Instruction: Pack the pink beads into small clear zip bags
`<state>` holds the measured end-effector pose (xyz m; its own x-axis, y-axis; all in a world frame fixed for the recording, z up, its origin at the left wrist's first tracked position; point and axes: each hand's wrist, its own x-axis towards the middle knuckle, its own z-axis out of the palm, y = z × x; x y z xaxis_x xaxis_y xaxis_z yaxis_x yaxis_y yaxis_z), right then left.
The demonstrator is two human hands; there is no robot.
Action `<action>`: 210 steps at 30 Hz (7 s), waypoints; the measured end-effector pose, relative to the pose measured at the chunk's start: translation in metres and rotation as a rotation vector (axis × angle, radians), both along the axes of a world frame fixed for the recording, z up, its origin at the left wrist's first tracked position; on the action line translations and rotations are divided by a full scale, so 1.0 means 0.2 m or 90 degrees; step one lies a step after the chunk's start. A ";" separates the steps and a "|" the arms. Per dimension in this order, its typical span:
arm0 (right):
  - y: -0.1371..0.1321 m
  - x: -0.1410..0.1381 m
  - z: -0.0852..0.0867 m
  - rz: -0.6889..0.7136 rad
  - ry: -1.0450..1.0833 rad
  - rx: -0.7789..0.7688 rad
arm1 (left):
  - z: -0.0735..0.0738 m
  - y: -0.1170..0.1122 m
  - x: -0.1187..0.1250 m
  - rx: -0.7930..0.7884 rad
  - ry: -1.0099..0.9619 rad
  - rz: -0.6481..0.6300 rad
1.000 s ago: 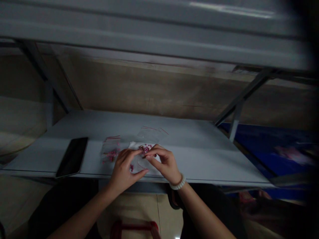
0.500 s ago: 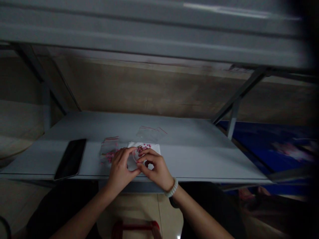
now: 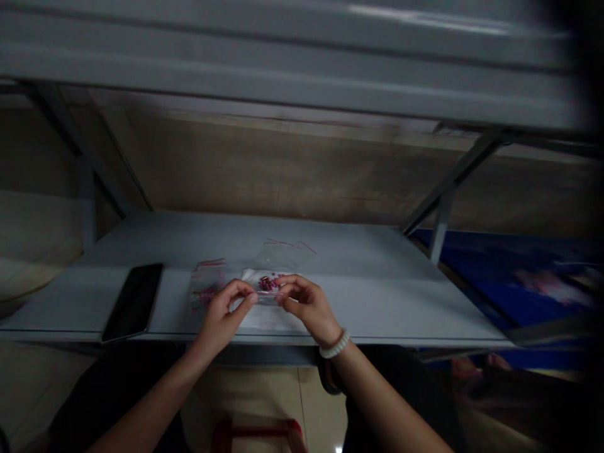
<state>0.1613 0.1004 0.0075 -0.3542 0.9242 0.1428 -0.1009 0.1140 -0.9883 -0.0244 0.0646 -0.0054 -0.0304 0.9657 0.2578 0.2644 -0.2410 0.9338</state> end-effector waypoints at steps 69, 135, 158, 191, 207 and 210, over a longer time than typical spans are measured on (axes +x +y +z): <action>-0.10 -0.06 0.05 -0.053 -0.177 0.268 | 0.11 -0.06 -0.05 0.185 0.300 0.007; 0.33 0.26 -0.18 -0.156 -0.774 0.284 | -0.06 -0.06 0.11 0.291 0.403 -0.015; -0.20 -0.10 0.01 -0.007 -0.264 0.624 | -0.03 -0.04 0.10 -0.189 -0.462 -0.020; -0.14 -0.05 -0.07 -0.020 -0.016 -0.083 | 0.05 -0.12 0.11 0.049 0.110 -0.086; -0.19 -0.06 -0.03 -0.054 -0.141 0.048 | 0.02 -0.13 0.12 0.047 0.210 -0.071; -0.21 -0.07 -0.03 -0.104 -0.163 0.130 | 0.01 -0.14 0.12 0.061 0.240 -0.019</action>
